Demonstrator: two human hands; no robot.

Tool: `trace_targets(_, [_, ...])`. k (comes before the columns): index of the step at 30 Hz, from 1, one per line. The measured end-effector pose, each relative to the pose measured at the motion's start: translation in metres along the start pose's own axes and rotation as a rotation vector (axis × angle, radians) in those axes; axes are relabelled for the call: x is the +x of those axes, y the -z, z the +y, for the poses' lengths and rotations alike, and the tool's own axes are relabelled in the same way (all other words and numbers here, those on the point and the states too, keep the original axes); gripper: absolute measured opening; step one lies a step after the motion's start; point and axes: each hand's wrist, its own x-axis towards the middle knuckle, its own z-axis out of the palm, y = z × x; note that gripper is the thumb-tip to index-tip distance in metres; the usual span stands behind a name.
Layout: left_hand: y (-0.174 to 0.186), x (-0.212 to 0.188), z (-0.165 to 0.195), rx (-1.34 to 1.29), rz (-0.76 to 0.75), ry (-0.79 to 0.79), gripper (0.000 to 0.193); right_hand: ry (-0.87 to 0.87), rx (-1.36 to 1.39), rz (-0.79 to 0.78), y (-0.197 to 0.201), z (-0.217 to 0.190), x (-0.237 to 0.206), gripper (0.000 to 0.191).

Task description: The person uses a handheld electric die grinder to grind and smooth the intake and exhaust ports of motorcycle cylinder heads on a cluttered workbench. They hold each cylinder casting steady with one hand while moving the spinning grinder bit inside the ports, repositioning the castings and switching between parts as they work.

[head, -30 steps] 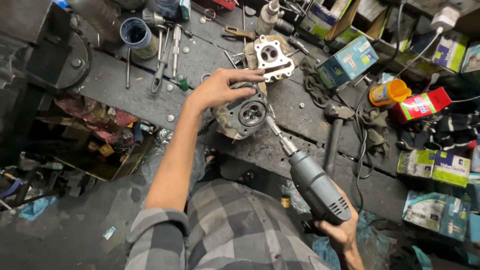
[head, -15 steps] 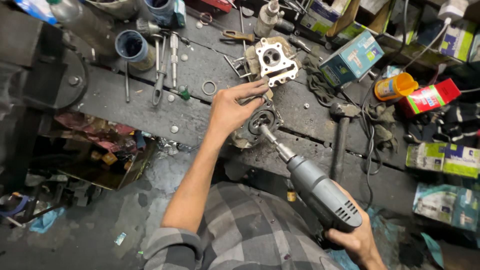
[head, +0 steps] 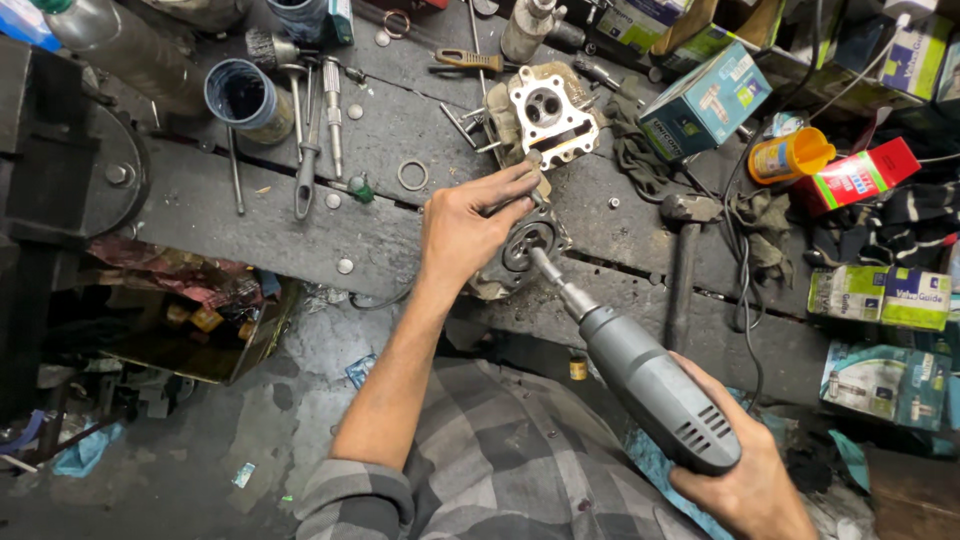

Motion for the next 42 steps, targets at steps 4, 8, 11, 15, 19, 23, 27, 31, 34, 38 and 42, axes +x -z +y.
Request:
trace_targets(4, [0.000, 0.001, 0.000, 0.001, -0.006, -0.023, 0.030, -0.094, -0.059, 0.059, -0.006, -0.006, -0.001, 0.106])
trace_targets(8, [0.002, 0.002, 0.000, 0.011, 0.016, -0.033, 0.029, -0.079, -0.181, 0.008, -0.005, -0.005, 0.001, 0.116])
trace_targets(11, [0.004, 0.005, 0.001, -0.007, 0.019, -0.004, 0.029, -0.099, -0.138, -0.016, 0.006, -0.004, 0.005, 0.114])
trace_targets(15, [0.007, 0.008, 0.002, 0.002, 0.031, 0.004, 0.029, 0.022, -0.083, -0.030, 0.004, 0.000, 0.006, 0.114])
trace_targets(19, [0.008, 0.008, 0.001, 0.022, 0.027, 0.020, 0.028, -0.186, -0.152, 0.002, 0.001, 0.003, 0.007, 0.120])
trace_targets(23, [0.009, 0.011, -0.001, 0.027, 0.040, 0.011, 0.027, -0.099, 0.052, -0.078, 0.007, 0.004, 0.008, 0.112])
trace_targets(27, [0.010, 0.014, 0.000, 0.024, 0.038, -0.010, 0.026, -0.049, -0.052, -0.040, 0.008, 0.005, 0.009, 0.111])
trace_targets(31, [0.008, 0.014, -0.003, 0.028, 0.032, 0.000, 0.026, 0.086, -0.039, -0.056, 0.006, 0.001, 0.008, 0.113])
trace_targets(34, [0.008, 0.012, -0.010, 0.039, 0.042, -0.083, 0.025, -0.031, -0.158, -0.052, 0.005, -0.005, 0.007, 0.114])
trace_targets(38, [0.018, 0.010, -0.015, -0.127, 0.162, -0.237, 0.019, -0.040, -0.208, -0.042, 0.002, -0.011, 0.005, 0.115])
trace_targets(42, [0.015, -0.008, 0.015, -0.109, 0.223, -0.584, 0.024, -0.012, -0.178, -0.043, -0.001, -0.005, 0.003, 0.116])
